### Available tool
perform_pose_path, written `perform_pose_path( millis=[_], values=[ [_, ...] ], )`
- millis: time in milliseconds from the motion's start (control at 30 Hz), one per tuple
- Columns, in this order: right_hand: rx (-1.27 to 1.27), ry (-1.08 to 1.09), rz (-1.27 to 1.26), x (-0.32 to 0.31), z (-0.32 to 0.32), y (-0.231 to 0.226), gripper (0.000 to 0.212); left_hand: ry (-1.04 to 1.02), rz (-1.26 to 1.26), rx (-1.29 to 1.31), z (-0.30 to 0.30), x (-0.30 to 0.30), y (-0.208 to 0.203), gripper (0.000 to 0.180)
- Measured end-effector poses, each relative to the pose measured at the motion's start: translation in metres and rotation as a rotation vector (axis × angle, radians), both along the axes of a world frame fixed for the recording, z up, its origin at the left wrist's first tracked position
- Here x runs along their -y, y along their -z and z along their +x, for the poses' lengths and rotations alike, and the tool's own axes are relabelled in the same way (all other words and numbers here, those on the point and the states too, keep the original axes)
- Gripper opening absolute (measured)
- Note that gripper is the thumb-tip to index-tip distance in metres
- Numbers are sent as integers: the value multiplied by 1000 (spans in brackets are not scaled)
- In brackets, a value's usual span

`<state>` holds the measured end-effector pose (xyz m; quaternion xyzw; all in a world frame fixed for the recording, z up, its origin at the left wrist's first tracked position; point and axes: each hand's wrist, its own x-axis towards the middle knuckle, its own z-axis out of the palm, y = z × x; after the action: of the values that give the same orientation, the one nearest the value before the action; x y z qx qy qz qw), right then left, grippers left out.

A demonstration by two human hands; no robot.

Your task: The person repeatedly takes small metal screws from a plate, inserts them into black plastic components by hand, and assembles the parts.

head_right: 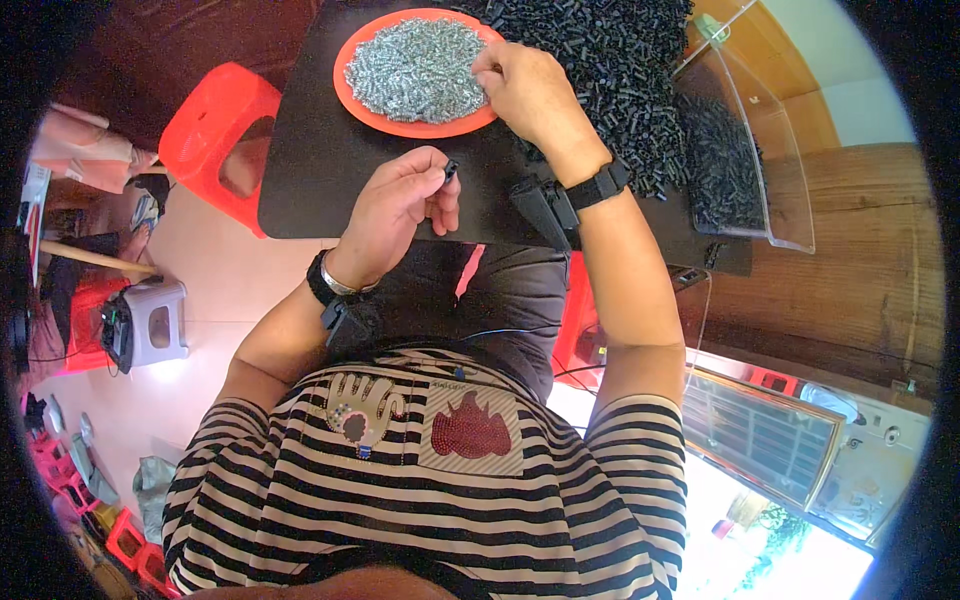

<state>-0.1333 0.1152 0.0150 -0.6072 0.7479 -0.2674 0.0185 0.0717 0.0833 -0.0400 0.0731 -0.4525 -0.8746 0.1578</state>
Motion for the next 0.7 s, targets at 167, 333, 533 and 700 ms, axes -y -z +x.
perform_pose_path(
  millis=[167, 333, 533, 700],
  values=[
    [190, -7, 57, 2, -2, 3, 15, -2, -4, 17, 1, 0, -1, 19],
    [316, -21, 9, 2, -1, 8, 17, -1, -2, 13, 0, 0, 0, 20],
    [333, -68, -2, 2, 1, 9, 20, -7, -9, 16, 1, -1, -3, 20],
    [394, -28, 24, 3, 3, 7, 23, 4, -7, 7, 0, 0, -1, 20]
  ],
)
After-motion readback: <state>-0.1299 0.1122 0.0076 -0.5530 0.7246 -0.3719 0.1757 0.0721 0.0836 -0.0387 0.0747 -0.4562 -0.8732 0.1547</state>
